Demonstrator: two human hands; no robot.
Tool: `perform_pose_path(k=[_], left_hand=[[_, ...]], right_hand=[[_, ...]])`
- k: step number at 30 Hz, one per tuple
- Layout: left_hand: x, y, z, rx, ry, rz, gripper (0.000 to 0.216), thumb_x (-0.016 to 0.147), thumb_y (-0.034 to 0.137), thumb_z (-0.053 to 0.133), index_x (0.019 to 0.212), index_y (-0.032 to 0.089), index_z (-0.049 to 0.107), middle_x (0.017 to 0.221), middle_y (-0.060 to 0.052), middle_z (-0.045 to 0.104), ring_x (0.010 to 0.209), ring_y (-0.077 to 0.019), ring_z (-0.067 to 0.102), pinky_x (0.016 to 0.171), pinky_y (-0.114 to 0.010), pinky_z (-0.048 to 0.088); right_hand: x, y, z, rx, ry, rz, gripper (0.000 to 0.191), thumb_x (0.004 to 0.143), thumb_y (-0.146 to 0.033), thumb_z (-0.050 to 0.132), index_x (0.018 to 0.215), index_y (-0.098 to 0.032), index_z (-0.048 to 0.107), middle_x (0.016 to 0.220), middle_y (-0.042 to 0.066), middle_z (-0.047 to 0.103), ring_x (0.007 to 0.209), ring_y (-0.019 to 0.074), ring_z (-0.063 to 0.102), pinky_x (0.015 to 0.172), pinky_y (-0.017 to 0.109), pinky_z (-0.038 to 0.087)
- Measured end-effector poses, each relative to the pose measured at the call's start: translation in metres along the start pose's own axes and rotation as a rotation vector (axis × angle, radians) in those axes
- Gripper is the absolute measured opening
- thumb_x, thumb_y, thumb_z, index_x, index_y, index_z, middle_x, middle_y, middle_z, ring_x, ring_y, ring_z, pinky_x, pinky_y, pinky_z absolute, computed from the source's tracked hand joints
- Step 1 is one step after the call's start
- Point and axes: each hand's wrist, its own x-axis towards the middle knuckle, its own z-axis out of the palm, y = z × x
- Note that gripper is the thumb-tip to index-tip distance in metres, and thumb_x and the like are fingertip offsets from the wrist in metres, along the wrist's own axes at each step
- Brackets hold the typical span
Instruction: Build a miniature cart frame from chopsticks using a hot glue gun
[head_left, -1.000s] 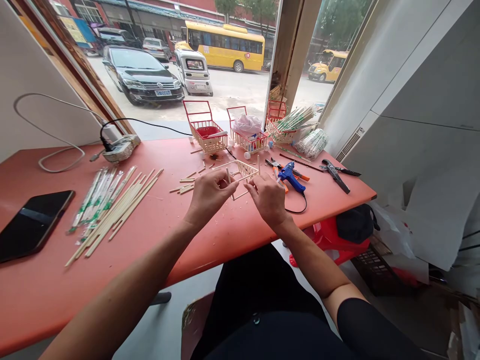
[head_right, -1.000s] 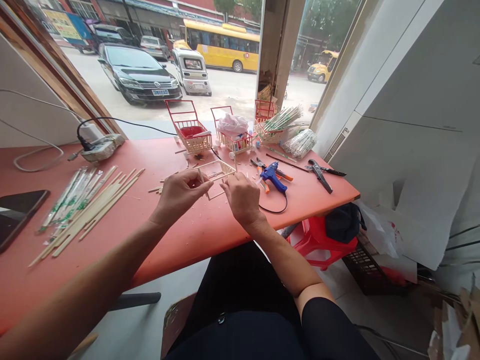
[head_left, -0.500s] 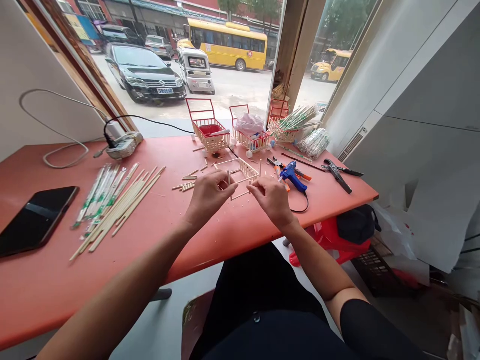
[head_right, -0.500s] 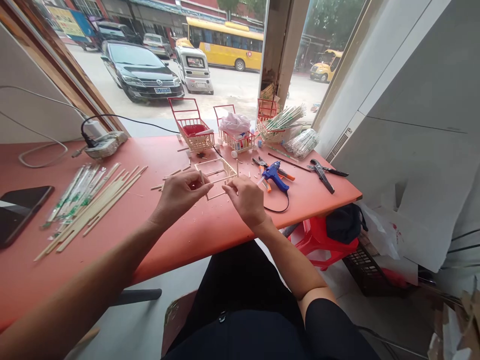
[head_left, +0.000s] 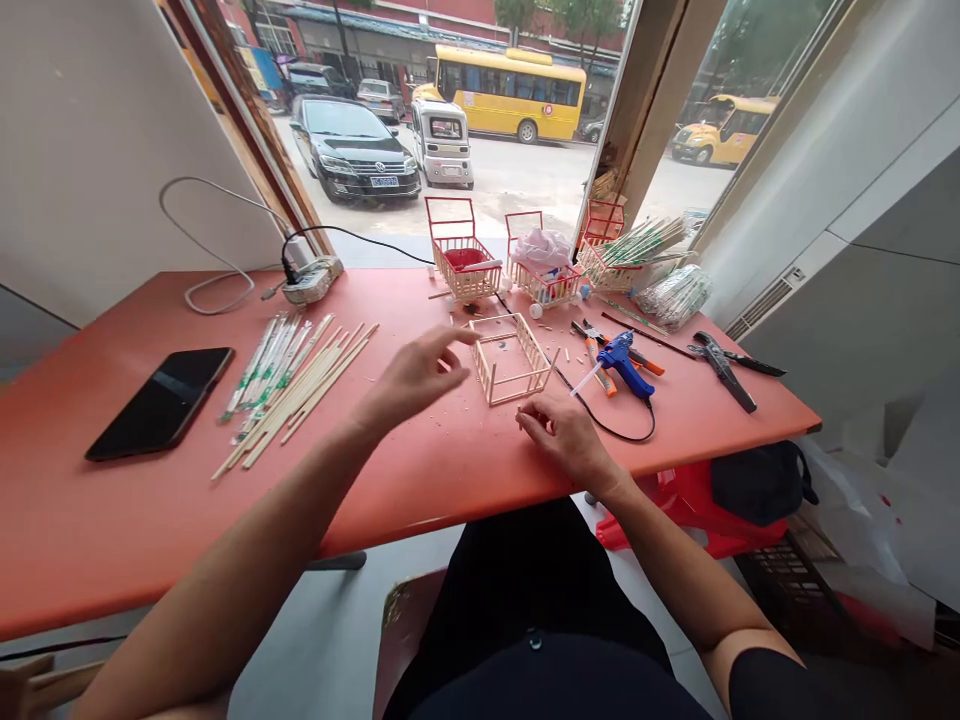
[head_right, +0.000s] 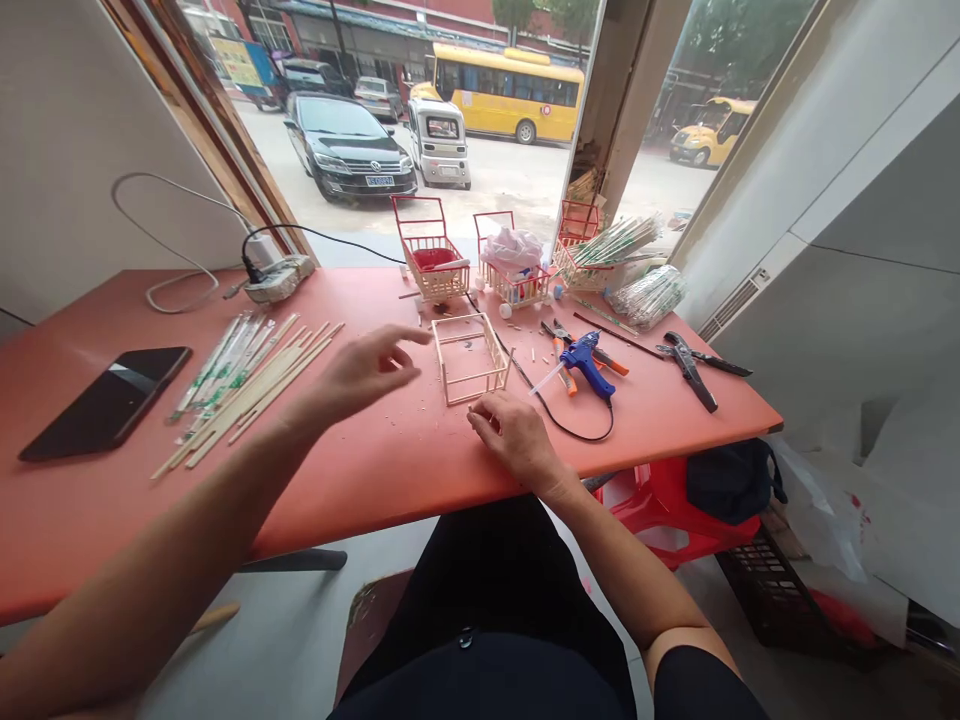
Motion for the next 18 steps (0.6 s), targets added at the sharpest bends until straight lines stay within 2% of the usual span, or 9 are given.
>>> perform_pose_path(k=[2, 5, 8, 11, 18], left_hand=[[0.006, -0.019, -0.022, 0.101, 0.113, -0.129, 0.040, 0.083, 0.028, 0.067, 0.121, 0.021, 0.079, 0.115, -0.009, 0.081, 0.079, -0.0196, 0.070, 0.074, -0.032, 0.057], [0.020, -0.051, -0.046, 0.359, 0.140, -0.232, 0.020, 0.078, 0.021, 0.067, 0.092, 0.023, 0.081, 0.096, -0.007, 0.081, 0.078, -0.0223, 0.068, 0.083, -0.035, 0.054], [0.034, -0.071, -0.054, 0.497, 0.011, -0.205, 0.012, 0.075, 0.018, 0.068, 0.079, 0.024, 0.077, 0.092, -0.008, 0.079, 0.078, -0.0240, 0.067, 0.080, -0.035, 0.051], [0.044, -0.080, -0.052, 0.564, -0.106, -0.157, 0.005, 0.073, 0.022, 0.070, 0.071, 0.024, 0.074, 0.090, -0.009, 0.077, 0.081, -0.0256, 0.066, 0.076, -0.034, 0.047], [0.054, -0.090, -0.048, 0.625, -0.247, -0.194, 0.011, 0.064, 0.018, 0.068, 0.058, 0.025, 0.061, 0.074, -0.006, 0.069, 0.068, -0.0228, 0.057, 0.066, -0.034, 0.034]], right_hand=[[-0.001, -0.001, 0.005, -0.026, -0.016, -0.011, 0.022, 0.104, -0.024, 0.063, 0.082, -0.021, 0.064, 0.084, 0.002, 0.069, 0.077, 0.0171, 0.060, 0.076, 0.029, 0.044], [-0.003, -0.001, 0.010, -0.073, -0.056, -0.012, 0.020, 0.105, -0.023, 0.062, 0.085, -0.022, 0.066, 0.086, 0.002, 0.072, 0.079, 0.0175, 0.062, 0.077, 0.029, 0.044], [-0.005, -0.001, 0.011, -0.085, -0.074, -0.019, 0.019, 0.106, -0.023, 0.062, 0.087, -0.022, 0.067, 0.086, 0.002, 0.074, 0.079, 0.0176, 0.063, 0.078, 0.029, 0.044], [-0.005, 0.000, 0.010, -0.073, -0.080, -0.016, 0.020, 0.106, -0.025, 0.062, 0.087, -0.022, 0.067, 0.086, 0.002, 0.074, 0.077, 0.0174, 0.063, 0.077, 0.028, 0.044], [-0.004, 0.001, 0.010, -0.053, -0.088, -0.026, 0.020, 0.107, -0.026, 0.062, 0.088, -0.022, 0.067, 0.088, 0.003, 0.075, 0.078, 0.0176, 0.064, 0.078, 0.028, 0.044]])
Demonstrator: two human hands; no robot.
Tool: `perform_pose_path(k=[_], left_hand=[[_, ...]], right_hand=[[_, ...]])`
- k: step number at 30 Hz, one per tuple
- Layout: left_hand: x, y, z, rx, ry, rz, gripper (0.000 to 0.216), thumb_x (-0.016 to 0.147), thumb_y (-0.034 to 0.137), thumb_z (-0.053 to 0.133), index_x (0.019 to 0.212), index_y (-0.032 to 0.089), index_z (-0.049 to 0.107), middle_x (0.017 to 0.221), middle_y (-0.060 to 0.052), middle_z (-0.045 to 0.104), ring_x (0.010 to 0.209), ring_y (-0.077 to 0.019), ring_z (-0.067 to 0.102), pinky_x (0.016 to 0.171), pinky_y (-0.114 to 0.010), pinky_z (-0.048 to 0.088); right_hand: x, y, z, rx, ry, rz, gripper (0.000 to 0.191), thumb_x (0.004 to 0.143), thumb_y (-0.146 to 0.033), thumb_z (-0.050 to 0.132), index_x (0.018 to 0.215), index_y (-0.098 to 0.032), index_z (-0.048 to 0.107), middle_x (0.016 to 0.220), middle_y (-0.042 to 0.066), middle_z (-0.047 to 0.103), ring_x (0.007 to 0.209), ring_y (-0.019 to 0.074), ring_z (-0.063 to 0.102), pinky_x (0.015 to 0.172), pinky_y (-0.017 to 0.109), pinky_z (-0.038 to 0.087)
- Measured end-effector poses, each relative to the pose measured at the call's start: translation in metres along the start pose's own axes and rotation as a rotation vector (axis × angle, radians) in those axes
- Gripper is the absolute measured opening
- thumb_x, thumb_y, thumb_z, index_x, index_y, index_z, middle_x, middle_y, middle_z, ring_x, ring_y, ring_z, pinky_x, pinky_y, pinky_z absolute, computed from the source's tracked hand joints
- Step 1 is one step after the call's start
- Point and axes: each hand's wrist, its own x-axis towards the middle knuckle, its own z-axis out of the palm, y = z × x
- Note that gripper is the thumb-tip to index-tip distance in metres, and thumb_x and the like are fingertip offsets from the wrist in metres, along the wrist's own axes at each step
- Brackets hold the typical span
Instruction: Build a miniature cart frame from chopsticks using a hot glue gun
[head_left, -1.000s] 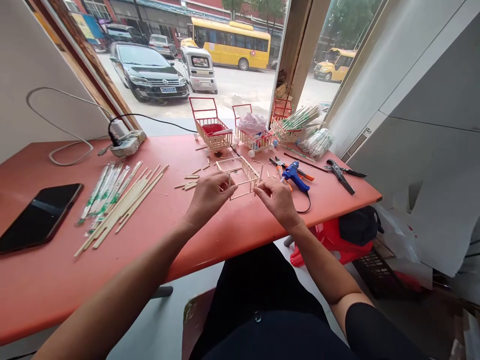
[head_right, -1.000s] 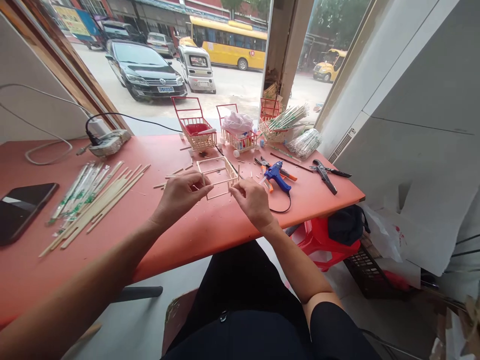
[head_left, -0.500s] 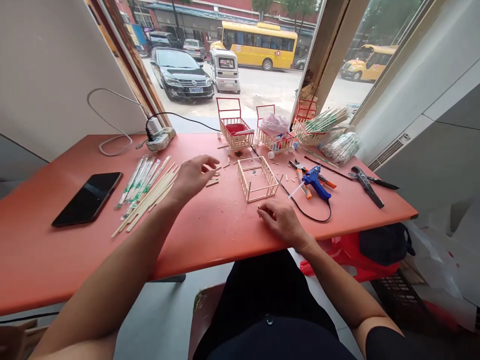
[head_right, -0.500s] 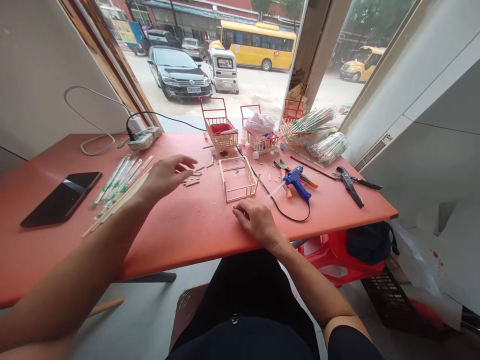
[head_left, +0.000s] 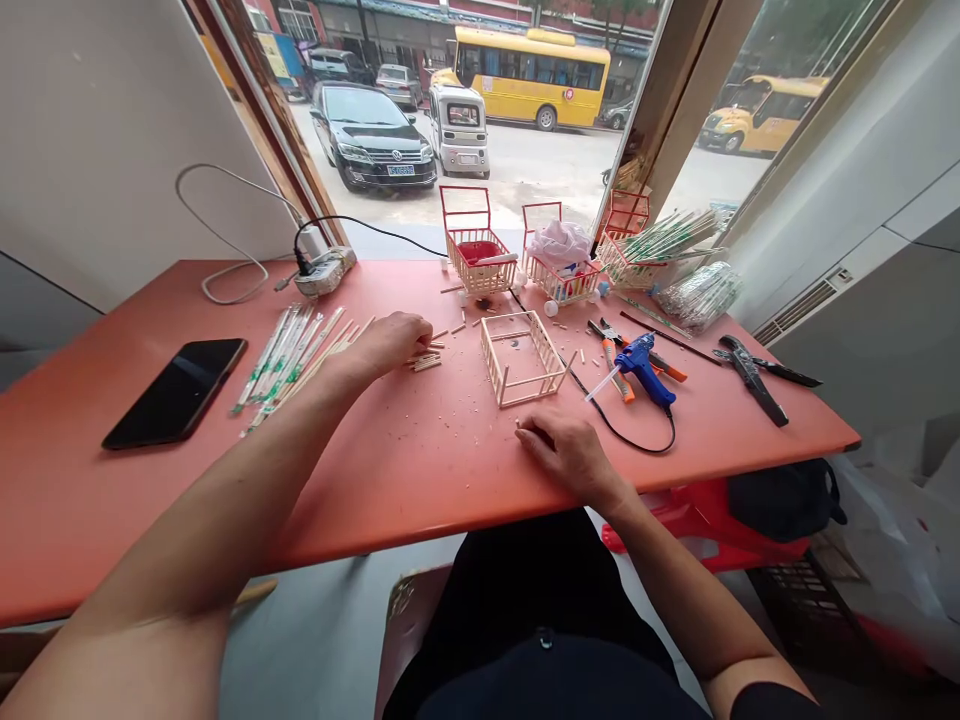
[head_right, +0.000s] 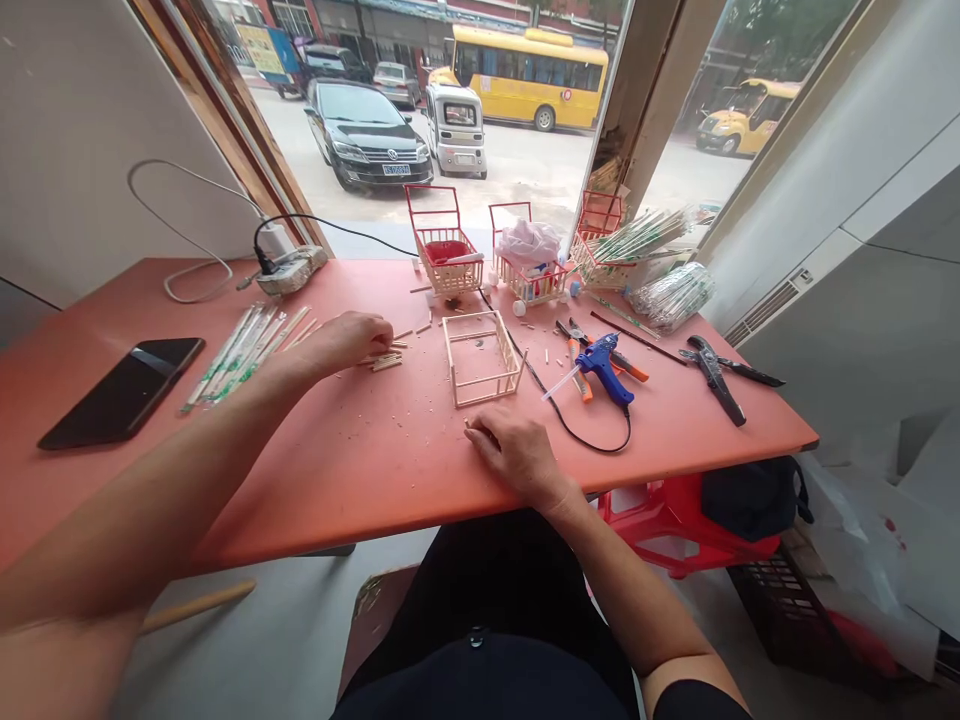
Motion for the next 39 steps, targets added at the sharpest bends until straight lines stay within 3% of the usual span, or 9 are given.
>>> perform_pose_path(k=[5, 9, 10, 12, 15, 20, 26, 39], left_hand=[[0.000, 0.000, -0.003, 0.012, -0.020, -0.048, 0.014, 0.060, 0.019, 0.067, 0.053, 0.025, 0.056, 0.067, -0.007, 0.066, 0.066, -0.0245, 0.057, 0.065, -0.036, 0.032], [-0.021, 0.005, -0.014, -0.057, 0.047, -0.078, 0.007, 0.065, 0.025, 0.066, 0.060, 0.025, 0.061, 0.073, -0.009, 0.071, 0.073, -0.0263, 0.063, 0.070, -0.036, 0.040], [-0.030, 0.009, -0.016, -0.127, 0.070, -0.083, 0.005, 0.069, 0.029, 0.066, 0.067, 0.024, 0.066, 0.077, -0.008, 0.074, 0.076, -0.0259, 0.065, 0.072, -0.035, 0.043], [-0.051, 0.021, -0.018, -0.531, 0.077, -0.101, 0.019, 0.071, 0.038, 0.073, 0.082, 0.024, 0.077, 0.083, -0.008, 0.078, 0.079, -0.0248, 0.067, 0.072, -0.034, 0.048], [-0.084, 0.052, -0.011, -1.043, 0.045, -0.154, 0.033, 0.063, 0.044, 0.090, 0.085, 0.021, 0.080, 0.090, -0.010, 0.080, 0.075, -0.0196, 0.064, 0.071, -0.033, 0.052], [-0.123, 0.103, 0.015, -1.392, -0.127, -0.231, 0.038, 0.059, 0.044, 0.100, 0.076, 0.019, 0.077, 0.080, -0.005, 0.073, 0.069, -0.0140, 0.059, 0.069, -0.031, 0.054], [-0.136, 0.122, 0.025, -1.302, -0.074, -0.151, 0.032, 0.067, 0.044, 0.095, 0.080, 0.020, 0.078, 0.081, -0.004, 0.074, 0.073, -0.0161, 0.064, 0.073, -0.032, 0.057], [-0.134, 0.128, 0.038, -0.806, 0.142, 0.008, 0.009, 0.078, 0.026, 0.068, 0.079, 0.021, 0.076, 0.076, -0.001, 0.079, 0.075, -0.0191, 0.072, 0.073, -0.029, 0.054]], right_hand=[[-0.001, 0.001, 0.000, -0.004, -0.007, -0.005, 0.018, 0.106, -0.025, 0.061, 0.090, -0.022, 0.068, 0.093, 0.004, 0.077, 0.084, 0.0185, 0.066, 0.081, 0.029, 0.045], [-0.001, -0.001, -0.002, 0.086, 0.019, 0.030, 0.020, 0.104, -0.026, 0.062, 0.087, -0.021, 0.069, 0.085, 0.003, 0.074, 0.076, 0.0166, 0.061, 0.075, 0.029, 0.044], [0.000, -0.003, -0.003, 0.145, 0.019, 0.054, 0.020, 0.104, -0.028, 0.063, 0.086, -0.021, 0.070, 0.083, 0.002, 0.074, 0.073, 0.0159, 0.060, 0.072, 0.029, 0.044], [0.003, -0.009, -0.004, 0.293, 0.000, 0.100, 0.021, 0.102, -0.032, 0.066, 0.086, -0.020, 0.073, 0.081, 0.002, 0.075, 0.070, 0.0149, 0.060, 0.067, 0.027, 0.044], [0.009, -0.021, -0.001, 0.465, -0.048, 0.128, 0.022, 0.100, -0.035, 0.068, 0.088, -0.019, 0.077, 0.086, 0.003, 0.080, 0.076, 0.0152, 0.067, 0.069, 0.026, 0.047], [0.019, -0.037, 0.009, 0.506, 0.001, 0.091, 0.023, 0.100, -0.037, 0.069, 0.088, -0.019, 0.079, 0.086, 0.003, 0.080, 0.077, 0.0145, 0.067, 0.071, 0.026, 0.048], [0.023, -0.034, 0.011, 0.313, 0.071, 0.071, 0.018, 0.100, -0.032, 0.073, 0.087, -0.020, 0.077, 0.082, 0.000, 0.079, 0.073, 0.0137, 0.064, 0.071, 0.026, 0.047], [0.022, -0.016, 0.020, 0.124, -0.051, 0.050, 0.012, 0.101, -0.013, 0.071, 0.092, -0.018, 0.077, 0.088, 0.002, 0.079, 0.081, 0.0151, 0.067, 0.075, 0.025, 0.046]])
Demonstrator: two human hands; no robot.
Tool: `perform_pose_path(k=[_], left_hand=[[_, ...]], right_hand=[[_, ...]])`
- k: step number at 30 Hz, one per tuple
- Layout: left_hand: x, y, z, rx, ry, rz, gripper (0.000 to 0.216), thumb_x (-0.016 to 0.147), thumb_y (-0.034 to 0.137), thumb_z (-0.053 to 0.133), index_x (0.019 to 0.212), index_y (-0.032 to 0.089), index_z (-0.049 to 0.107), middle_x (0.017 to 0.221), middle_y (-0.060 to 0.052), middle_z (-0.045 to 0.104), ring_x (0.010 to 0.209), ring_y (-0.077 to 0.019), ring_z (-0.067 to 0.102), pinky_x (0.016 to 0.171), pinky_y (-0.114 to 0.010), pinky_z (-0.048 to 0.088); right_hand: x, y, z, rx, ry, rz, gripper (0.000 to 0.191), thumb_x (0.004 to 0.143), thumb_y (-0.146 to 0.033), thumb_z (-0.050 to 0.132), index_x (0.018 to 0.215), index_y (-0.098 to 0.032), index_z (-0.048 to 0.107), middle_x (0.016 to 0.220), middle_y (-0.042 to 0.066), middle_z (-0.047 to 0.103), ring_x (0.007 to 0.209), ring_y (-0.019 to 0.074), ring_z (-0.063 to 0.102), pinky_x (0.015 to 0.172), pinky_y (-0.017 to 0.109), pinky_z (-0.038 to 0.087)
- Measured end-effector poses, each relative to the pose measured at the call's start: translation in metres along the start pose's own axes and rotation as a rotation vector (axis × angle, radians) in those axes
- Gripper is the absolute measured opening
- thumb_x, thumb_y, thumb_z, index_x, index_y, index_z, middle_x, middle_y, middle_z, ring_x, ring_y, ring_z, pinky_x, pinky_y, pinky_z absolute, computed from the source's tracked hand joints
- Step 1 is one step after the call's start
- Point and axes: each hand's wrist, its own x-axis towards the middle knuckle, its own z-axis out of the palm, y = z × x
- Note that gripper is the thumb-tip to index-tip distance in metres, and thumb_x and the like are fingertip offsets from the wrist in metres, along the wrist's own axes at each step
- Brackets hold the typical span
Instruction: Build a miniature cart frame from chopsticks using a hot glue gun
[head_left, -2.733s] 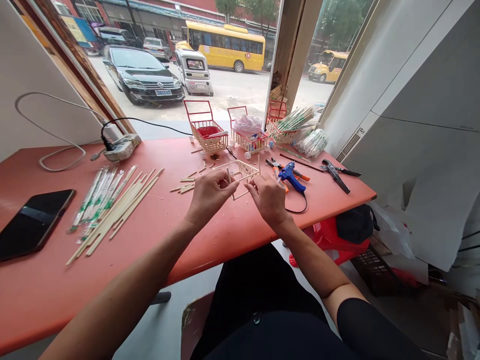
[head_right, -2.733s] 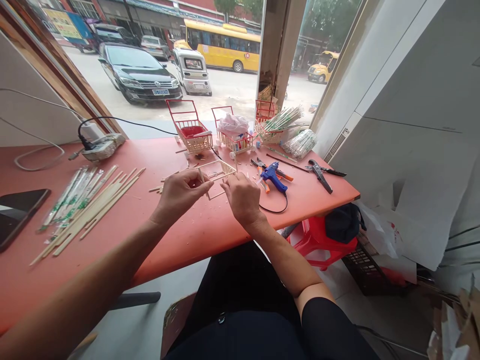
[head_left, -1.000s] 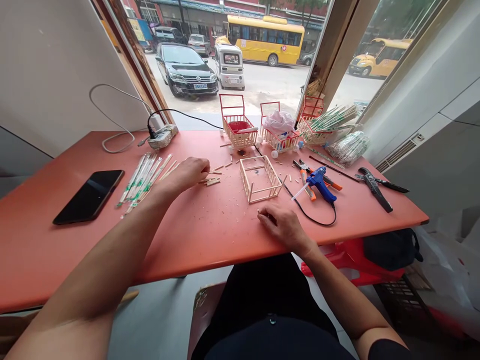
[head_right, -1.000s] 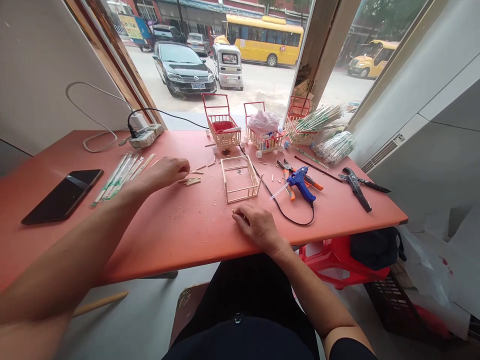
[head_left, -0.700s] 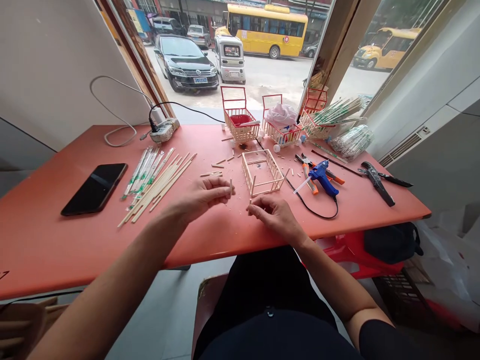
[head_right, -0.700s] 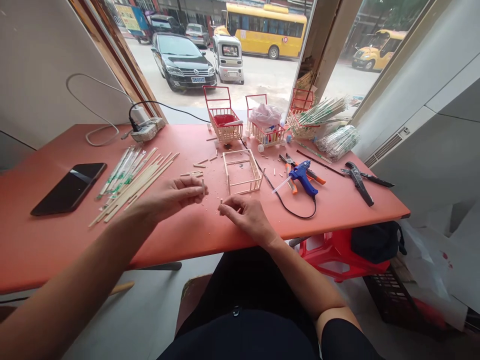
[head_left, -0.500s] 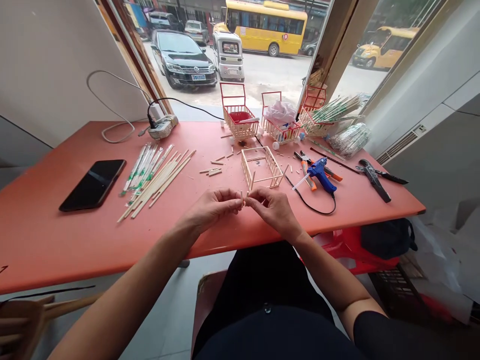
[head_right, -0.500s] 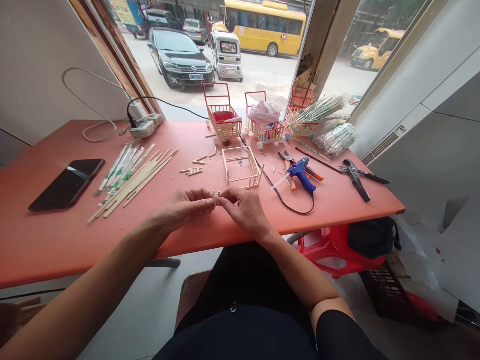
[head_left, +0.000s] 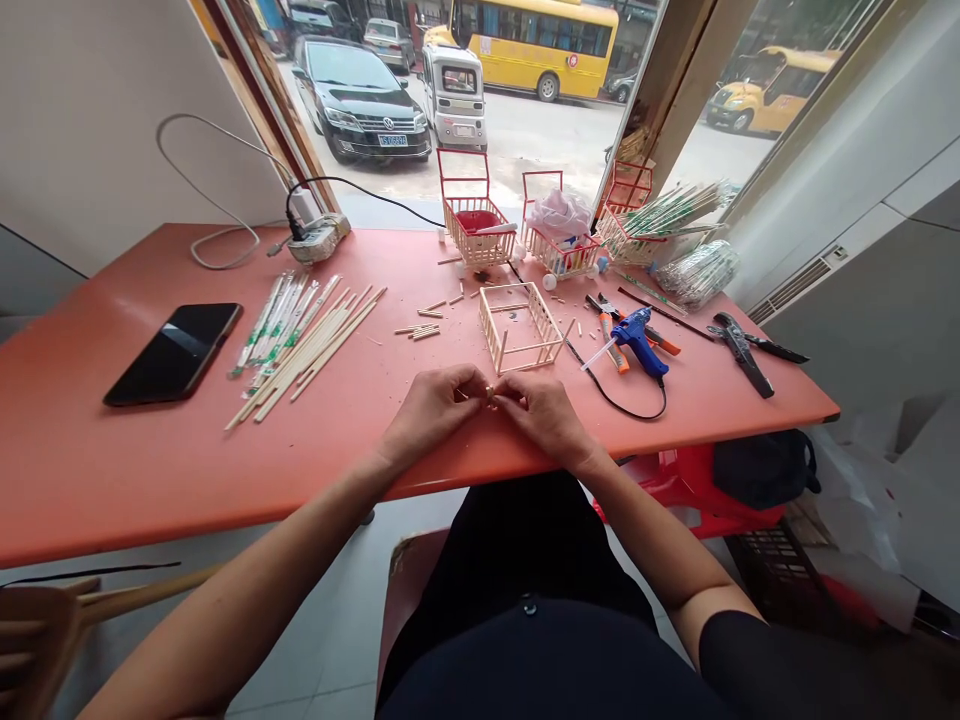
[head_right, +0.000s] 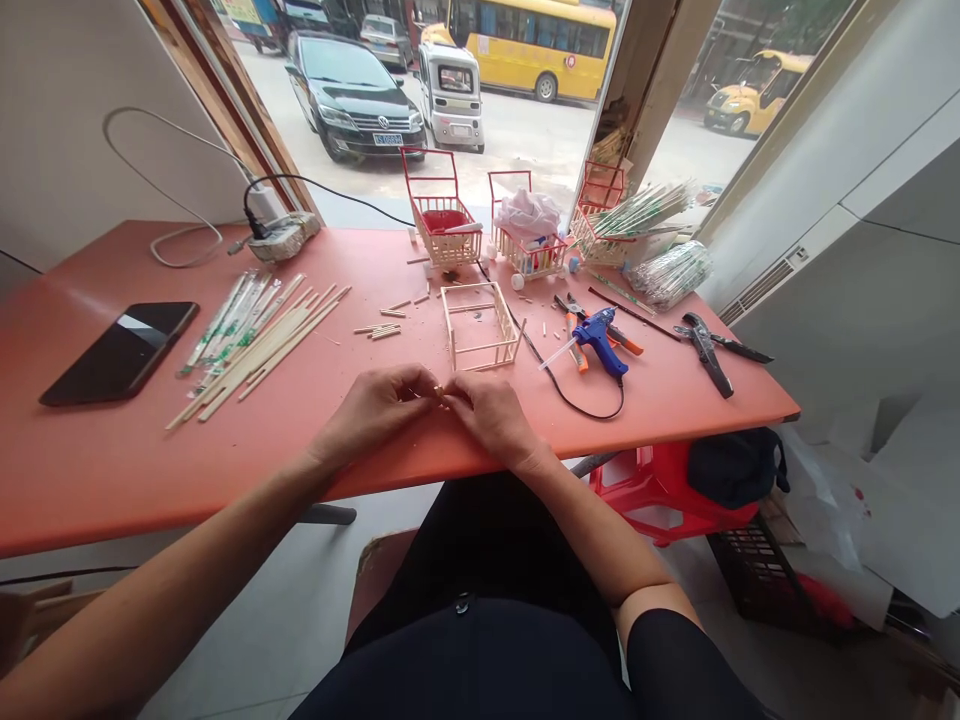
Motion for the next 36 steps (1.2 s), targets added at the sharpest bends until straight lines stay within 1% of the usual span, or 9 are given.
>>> perform_pose_path(k=[5, 8, 12, 15, 19, 23, 26, 31, 36], left_hand=[[-0.001, 0.000, 0.001, 0.072, -0.005, 0.030, 0.016, 0.086, 0.029, 0.066, 0.080, 0.022, 0.079, 0.078, -0.001, 0.082, 0.077, -0.0209, 0.073, 0.076, -0.031, 0.054], [-0.001, -0.001, 0.000, 0.104, -0.008, 0.038, 0.017, 0.088, 0.030, 0.066, 0.081, 0.022, 0.080, 0.081, -0.002, 0.083, 0.077, -0.0212, 0.073, 0.076, -0.031, 0.053], [0.000, 0.001, -0.001, 0.129, 0.006, 0.047, 0.020, 0.088, 0.035, 0.068, 0.080, 0.022, 0.080, 0.082, -0.003, 0.083, 0.077, -0.0209, 0.072, 0.076, -0.031, 0.050], [-0.001, 0.004, -0.002, 0.138, -0.001, 0.039, 0.024, 0.089, 0.038, 0.066, 0.079, 0.020, 0.079, 0.080, -0.003, 0.081, 0.076, -0.0199, 0.070, 0.074, -0.030, 0.048], [-0.001, 0.007, -0.003, 0.141, -0.041, -0.012, 0.029, 0.089, 0.040, 0.062, 0.078, 0.019, 0.078, 0.078, -0.004, 0.079, 0.076, -0.0201, 0.069, 0.072, -0.030, 0.046], [0.000, 0.011, -0.004, 0.088, -0.036, -0.030, 0.025, 0.083, 0.042, 0.068, 0.082, 0.019, 0.078, 0.081, -0.003, 0.080, 0.077, -0.0200, 0.069, 0.072, -0.029, 0.047], [0.002, 0.014, -0.003, 0.043, -0.019, -0.022, 0.022, 0.079, 0.042, 0.073, 0.080, 0.020, 0.075, 0.078, -0.003, 0.078, 0.073, -0.0187, 0.067, 0.069, -0.028, 0.047], [0.002, 0.014, 0.002, 0.062, 0.040, 0.035, 0.024, 0.085, 0.042, 0.069, 0.075, 0.020, 0.071, 0.072, -0.001, 0.074, 0.069, -0.0167, 0.064, 0.067, -0.027, 0.047], [0.002, 0.015, 0.002, 0.057, 0.010, 0.050, 0.024, 0.084, 0.041, 0.070, 0.077, 0.019, 0.074, 0.070, -0.001, 0.074, 0.067, -0.0158, 0.064, 0.064, -0.026, 0.045]], right_hand=[[-0.004, -0.003, -0.001, -0.101, 0.003, -0.012, 0.010, 0.102, -0.012, 0.073, 0.094, -0.017, 0.075, 0.093, 0.004, 0.078, 0.087, 0.0171, 0.068, 0.081, 0.027, 0.045], [-0.005, -0.007, -0.001, -0.177, 0.008, 0.000, 0.009, 0.103, -0.014, 0.073, 0.095, -0.018, 0.074, 0.098, 0.005, 0.078, 0.091, 0.0179, 0.068, 0.083, 0.027, 0.044], [-0.006, -0.011, 0.002, -0.298, 0.007, 0.021, 0.009, 0.105, -0.019, 0.070, 0.097, -0.019, 0.074, 0.098, 0.006, 0.077, 0.087, 0.0186, 0.066, 0.077, 0.028, 0.040], [-0.005, -0.012, 0.004, -0.336, 0.024, 0.024, 0.011, 0.103, -0.019, 0.070, 0.092, -0.019, 0.072, 0.094, 0.006, 0.076, 0.084, 0.0191, 0.064, 0.074, 0.029, 0.038], [-0.004, -0.011, 0.004, -0.285, 0.038, 0.017, 0.012, 0.098, -0.016, 0.072, 0.087, -0.020, 0.069, 0.089, 0.004, 0.074, 0.081, 0.0179, 0.062, 0.073, 0.028, 0.037], [-0.003, -0.009, 0.002, -0.231, 0.019, 0.025, 0.011, 0.096, -0.014, 0.072, 0.087, -0.020, 0.068, 0.089, 0.003, 0.073, 0.080, 0.0167, 0.061, 0.072, 0.028, 0.036], [-0.002, -0.008, 0.001, -0.219, -0.003, 0.027, 0.010, 0.095, -0.014, 0.072, 0.088, -0.020, 0.068, 0.090, 0.003, 0.072, 0.080, 0.0165, 0.060, 0.072, 0.028, 0.036], [-0.002, -0.005, 0.001, -0.203, 0.003, -0.007, 0.013, 0.099, -0.017, 0.070, 0.086, -0.020, 0.068, 0.087, 0.002, 0.070, 0.079, 0.0164, 0.058, 0.072, 0.028, 0.036], [0.000, 0.005, -0.006, -0.038, -0.045, -0.049, 0.011, 0.100, -0.017, 0.074, 0.089, -0.018, 0.075, 0.087, 0.002, 0.073, 0.077, 0.0145, 0.060, 0.073, 0.027, 0.041]])
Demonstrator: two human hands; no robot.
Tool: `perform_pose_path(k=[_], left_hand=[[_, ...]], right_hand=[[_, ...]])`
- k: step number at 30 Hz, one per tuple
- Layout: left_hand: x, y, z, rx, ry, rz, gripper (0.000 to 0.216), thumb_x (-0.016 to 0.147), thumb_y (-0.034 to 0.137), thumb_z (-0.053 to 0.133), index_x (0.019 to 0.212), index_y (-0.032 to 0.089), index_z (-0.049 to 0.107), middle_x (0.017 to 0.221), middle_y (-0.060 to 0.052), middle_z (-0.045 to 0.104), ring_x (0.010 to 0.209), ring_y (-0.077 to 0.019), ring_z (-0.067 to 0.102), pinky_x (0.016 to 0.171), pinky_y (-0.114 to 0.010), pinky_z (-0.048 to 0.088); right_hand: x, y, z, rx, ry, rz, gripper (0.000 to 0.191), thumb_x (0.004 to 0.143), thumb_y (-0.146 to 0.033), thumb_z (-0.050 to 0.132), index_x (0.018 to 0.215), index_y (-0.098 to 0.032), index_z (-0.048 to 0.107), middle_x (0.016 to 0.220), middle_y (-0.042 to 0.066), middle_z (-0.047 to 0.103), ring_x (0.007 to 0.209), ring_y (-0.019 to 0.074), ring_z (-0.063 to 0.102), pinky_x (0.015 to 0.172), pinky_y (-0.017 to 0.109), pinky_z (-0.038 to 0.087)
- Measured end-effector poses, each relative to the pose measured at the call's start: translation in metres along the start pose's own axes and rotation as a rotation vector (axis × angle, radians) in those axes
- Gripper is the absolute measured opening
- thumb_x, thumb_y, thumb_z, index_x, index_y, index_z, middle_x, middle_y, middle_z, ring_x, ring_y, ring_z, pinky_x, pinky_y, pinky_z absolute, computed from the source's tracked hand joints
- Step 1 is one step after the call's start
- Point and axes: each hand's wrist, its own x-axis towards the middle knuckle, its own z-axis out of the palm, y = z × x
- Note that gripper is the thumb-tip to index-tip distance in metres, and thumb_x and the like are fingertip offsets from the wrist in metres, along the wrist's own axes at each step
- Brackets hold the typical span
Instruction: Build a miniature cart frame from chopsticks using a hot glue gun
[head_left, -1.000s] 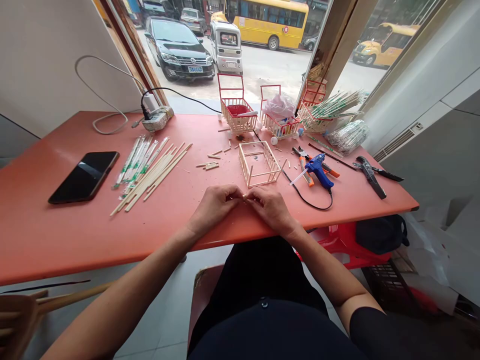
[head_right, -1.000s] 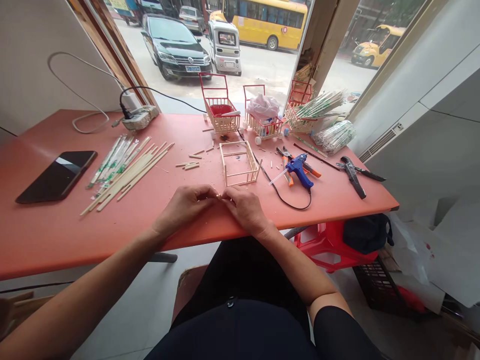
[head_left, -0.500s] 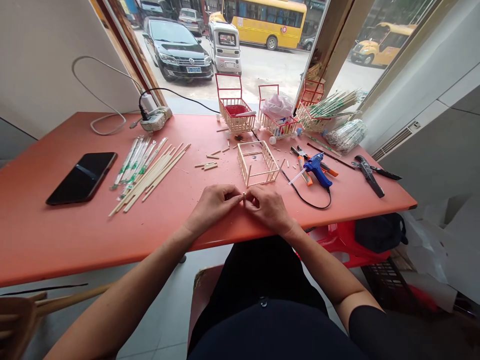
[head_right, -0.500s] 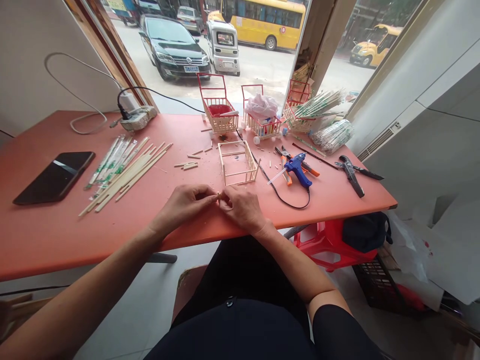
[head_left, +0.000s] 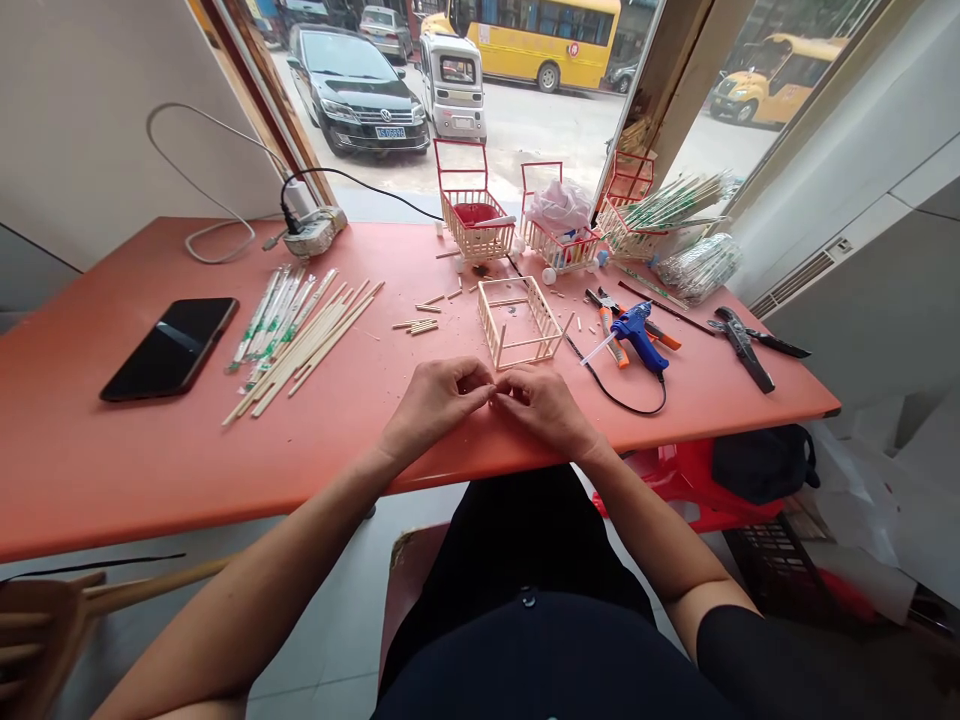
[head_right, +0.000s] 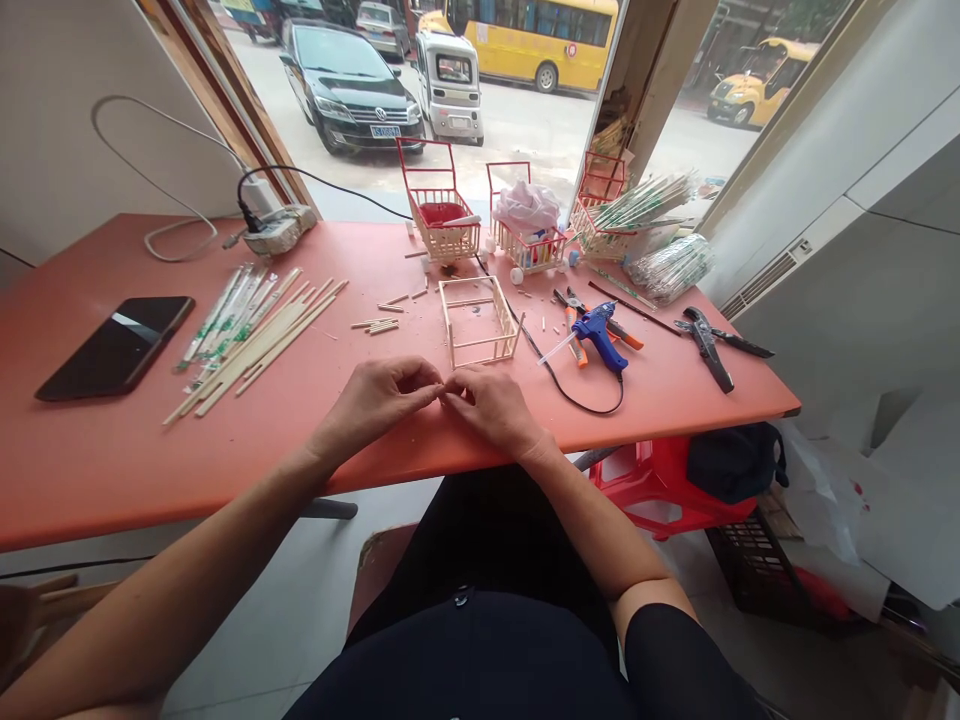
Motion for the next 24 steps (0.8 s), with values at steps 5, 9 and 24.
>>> perform_pose_path(k=[5, 9, 24], left_hand=[[-0.001, 0.002, -0.002, -0.003, -0.003, -0.032, 0.023, 0.084, 0.039, 0.071, 0.078, 0.018, 0.078, 0.073, -0.002, 0.077, 0.069, -0.0162, 0.067, 0.065, -0.026, 0.045], [-0.001, 0.001, -0.003, 0.002, 0.005, -0.035, 0.024, 0.083, 0.040, 0.073, 0.077, 0.018, 0.079, 0.073, -0.003, 0.078, 0.069, -0.0167, 0.068, 0.066, -0.026, 0.045], [-0.002, 0.008, -0.015, -0.239, -0.089, -0.145, 0.032, 0.085, 0.050, 0.077, 0.087, 0.018, 0.082, 0.078, -0.006, 0.077, 0.065, -0.0155, 0.062, 0.063, -0.028, 0.051]], right_hand=[[0.001, 0.005, -0.005, 0.073, -0.011, -0.017, 0.005, 0.100, -0.017, 0.078, 0.096, -0.017, 0.081, 0.095, 0.005, 0.077, 0.081, 0.0148, 0.064, 0.075, 0.026, 0.045], [0.002, 0.003, 0.000, 0.014, -0.013, 0.019, 0.008, 0.100, -0.019, 0.077, 0.092, -0.018, 0.080, 0.090, 0.003, 0.075, 0.081, 0.0154, 0.063, 0.074, 0.028, 0.043], [0.003, -0.001, -0.017, 0.480, -0.150, 0.072, 0.026, 0.094, -0.039, 0.077, 0.081, -0.016, 0.076, 0.082, 0.001, 0.074, 0.078, 0.0140, 0.062, 0.073, 0.028, 0.044]])
